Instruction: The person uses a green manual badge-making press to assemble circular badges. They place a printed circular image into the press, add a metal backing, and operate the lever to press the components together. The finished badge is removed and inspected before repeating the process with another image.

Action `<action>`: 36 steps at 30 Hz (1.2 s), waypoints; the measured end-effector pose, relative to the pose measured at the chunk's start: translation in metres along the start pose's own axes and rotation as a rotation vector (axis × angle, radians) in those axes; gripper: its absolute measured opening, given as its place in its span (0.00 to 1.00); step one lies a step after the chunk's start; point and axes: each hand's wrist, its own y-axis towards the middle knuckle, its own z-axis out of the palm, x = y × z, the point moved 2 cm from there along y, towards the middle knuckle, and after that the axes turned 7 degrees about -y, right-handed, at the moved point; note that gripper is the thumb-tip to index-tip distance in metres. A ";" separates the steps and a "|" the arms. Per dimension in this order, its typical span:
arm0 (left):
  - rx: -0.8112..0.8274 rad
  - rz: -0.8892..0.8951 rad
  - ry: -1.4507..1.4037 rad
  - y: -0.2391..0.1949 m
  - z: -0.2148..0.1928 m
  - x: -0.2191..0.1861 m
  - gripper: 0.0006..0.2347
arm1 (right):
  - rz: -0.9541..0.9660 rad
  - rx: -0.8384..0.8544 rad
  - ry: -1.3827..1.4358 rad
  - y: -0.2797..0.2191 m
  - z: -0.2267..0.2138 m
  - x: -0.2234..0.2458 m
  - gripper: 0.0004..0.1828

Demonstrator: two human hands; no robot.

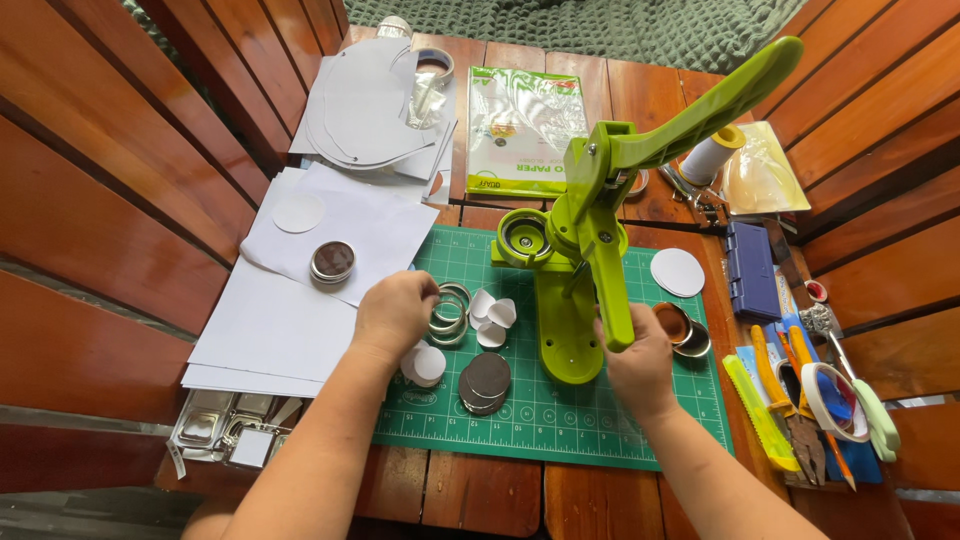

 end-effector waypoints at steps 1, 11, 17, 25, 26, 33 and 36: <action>0.017 -0.052 -0.133 -0.001 -0.008 -0.002 0.04 | -0.031 0.043 -0.001 -0.005 0.002 0.003 0.09; -0.096 -0.185 -0.889 0.040 -0.046 -0.081 0.03 | -0.014 0.266 -0.119 -0.044 0.000 -0.003 0.07; -0.087 -0.185 -0.693 0.072 -0.015 -0.108 0.02 | -0.014 0.255 -0.082 -0.054 -0.025 -0.015 0.06; -0.024 -0.195 -0.428 0.093 0.005 -0.118 0.03 | 0.028 0.257 -0.106 -0.055 -0.041 -0.027 0.07; -0.008 -0.201 -0.360 0.092 0.003 -0.121 0.04 | 0.029 0.256 -0.100 -0.055 -0.041 -0.030 0.07; -0.028 -0.106 -0.164 0.095 0.009 -0.124 0.03 | 0.025 0.249 -0.111 -0.056 -0.042 -0.024 0.07; 0.048 -0.003 -0.185 0.091 0.002 -0.130 0.11 | 0.028 0.245 -0.121 -0.055 -0.044 -0.021 0.07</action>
